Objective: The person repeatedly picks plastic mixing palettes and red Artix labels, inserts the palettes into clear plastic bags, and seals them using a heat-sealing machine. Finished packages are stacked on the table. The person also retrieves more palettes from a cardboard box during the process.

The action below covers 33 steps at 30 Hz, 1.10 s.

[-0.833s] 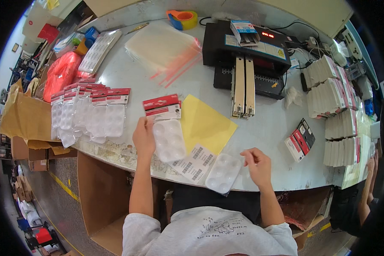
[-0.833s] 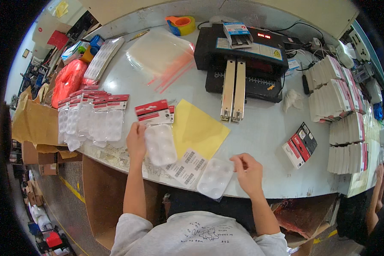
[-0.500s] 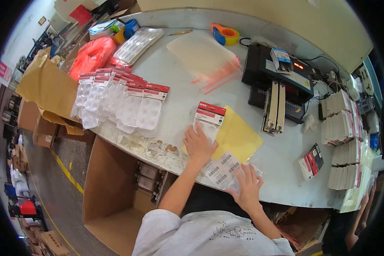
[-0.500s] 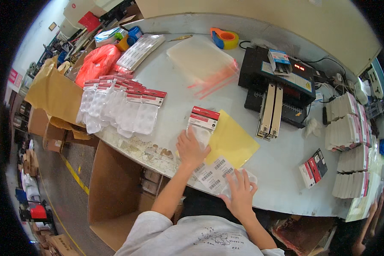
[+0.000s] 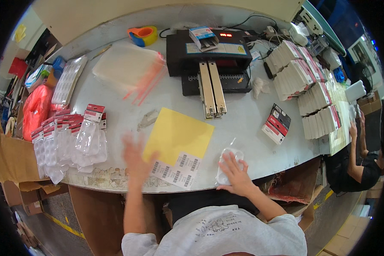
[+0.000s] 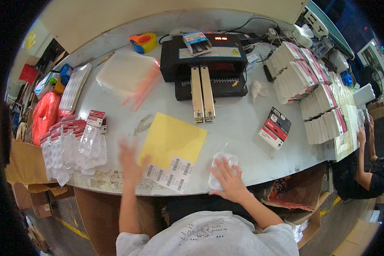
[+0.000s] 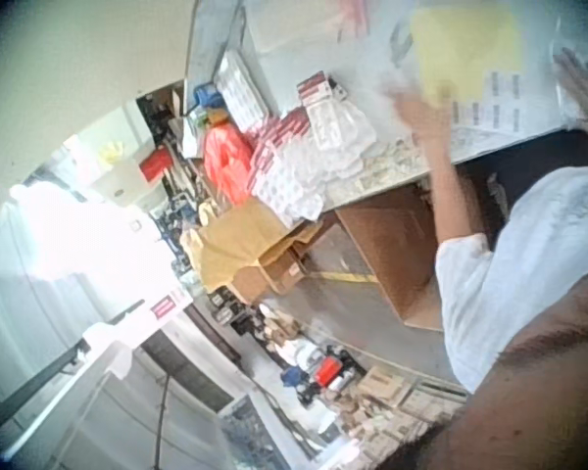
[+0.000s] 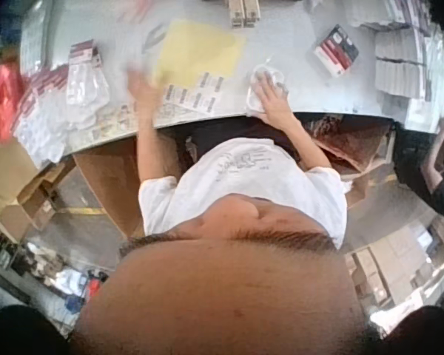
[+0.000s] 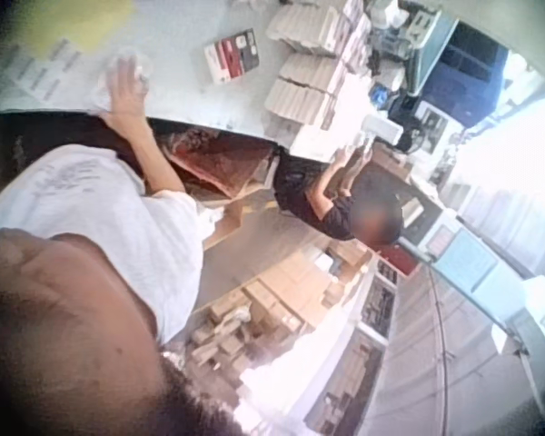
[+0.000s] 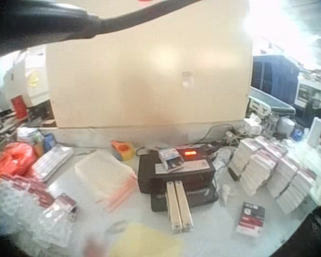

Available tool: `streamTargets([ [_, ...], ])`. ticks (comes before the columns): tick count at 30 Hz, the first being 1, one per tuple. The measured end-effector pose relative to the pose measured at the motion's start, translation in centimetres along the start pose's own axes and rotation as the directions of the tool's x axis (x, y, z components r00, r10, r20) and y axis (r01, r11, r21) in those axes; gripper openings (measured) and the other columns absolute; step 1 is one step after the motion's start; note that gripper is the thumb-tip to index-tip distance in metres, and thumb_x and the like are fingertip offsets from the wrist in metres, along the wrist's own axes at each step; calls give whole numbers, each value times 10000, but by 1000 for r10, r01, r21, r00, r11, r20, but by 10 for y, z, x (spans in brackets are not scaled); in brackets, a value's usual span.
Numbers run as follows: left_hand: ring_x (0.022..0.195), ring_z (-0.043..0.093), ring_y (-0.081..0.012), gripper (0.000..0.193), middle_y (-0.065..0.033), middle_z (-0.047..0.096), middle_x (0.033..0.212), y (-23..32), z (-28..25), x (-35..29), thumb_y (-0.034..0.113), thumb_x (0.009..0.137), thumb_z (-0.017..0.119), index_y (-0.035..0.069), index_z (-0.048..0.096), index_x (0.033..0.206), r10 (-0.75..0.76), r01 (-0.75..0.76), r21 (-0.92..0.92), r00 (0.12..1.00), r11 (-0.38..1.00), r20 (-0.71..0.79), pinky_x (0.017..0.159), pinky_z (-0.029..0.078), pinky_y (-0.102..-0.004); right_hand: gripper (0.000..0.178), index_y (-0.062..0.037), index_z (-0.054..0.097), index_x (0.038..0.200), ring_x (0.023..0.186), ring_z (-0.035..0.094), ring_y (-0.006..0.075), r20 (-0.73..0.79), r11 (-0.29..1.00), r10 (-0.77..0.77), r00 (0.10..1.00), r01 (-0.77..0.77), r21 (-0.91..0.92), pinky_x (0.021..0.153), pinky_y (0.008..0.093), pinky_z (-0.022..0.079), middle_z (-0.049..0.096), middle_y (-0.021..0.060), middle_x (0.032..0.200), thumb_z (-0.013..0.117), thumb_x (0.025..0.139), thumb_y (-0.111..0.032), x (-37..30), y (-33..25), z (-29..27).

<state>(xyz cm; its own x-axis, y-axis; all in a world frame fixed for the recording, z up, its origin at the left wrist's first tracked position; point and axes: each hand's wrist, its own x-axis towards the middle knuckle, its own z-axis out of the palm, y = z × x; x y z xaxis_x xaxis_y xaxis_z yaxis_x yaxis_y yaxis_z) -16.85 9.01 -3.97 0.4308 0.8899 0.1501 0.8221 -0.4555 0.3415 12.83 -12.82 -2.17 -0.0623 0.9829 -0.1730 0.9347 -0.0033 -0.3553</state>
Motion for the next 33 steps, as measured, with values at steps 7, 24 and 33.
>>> streamTargets([
  [7, 1399, 119, -382, 735, -203, 129, 1516, 115, 39, -26, 483, 844, 559, 136, 300, 1437, -60, 48, 58, 973, 997, 224, 1067, 180, -534, 707, 29, 419, 1318, 1318, 381, 302, -433, 988, -10, 901, 75, 133, 986, 400, 301, 425, 167, 1384, 490, 618, 102, -6, 38, -22],
  [24, 1249, 389, -278, 521, -174, 357, 1396, 194, 56, -20, 194, 934, 510, -22, 310, 1364, -283, 208, -976, 942, 68, 181, 1037, 299, -380, 514, -249, 560, 1251, 1203, 520, 231, -603, 990, -135, 786, 89, -106, 764, 366, 375, 521, 107, 1314, 544, 766, -79, 28, 18, -11],
  [33, 944, 578, -125, 415, -97, 596, 1054, 188, 40, -43, 65, 850, 649, -26, 441, 1197, -301, 501, -858, 840, 113, 451, 828, 459, -252, 785, -99, 306, 1424, 1400, 191, 299, -118, 990, 59, 991, -42, 137, 1022, 523, 238, 197, 155, 1510, 601, 805, -479, 20, 45, -40],
])
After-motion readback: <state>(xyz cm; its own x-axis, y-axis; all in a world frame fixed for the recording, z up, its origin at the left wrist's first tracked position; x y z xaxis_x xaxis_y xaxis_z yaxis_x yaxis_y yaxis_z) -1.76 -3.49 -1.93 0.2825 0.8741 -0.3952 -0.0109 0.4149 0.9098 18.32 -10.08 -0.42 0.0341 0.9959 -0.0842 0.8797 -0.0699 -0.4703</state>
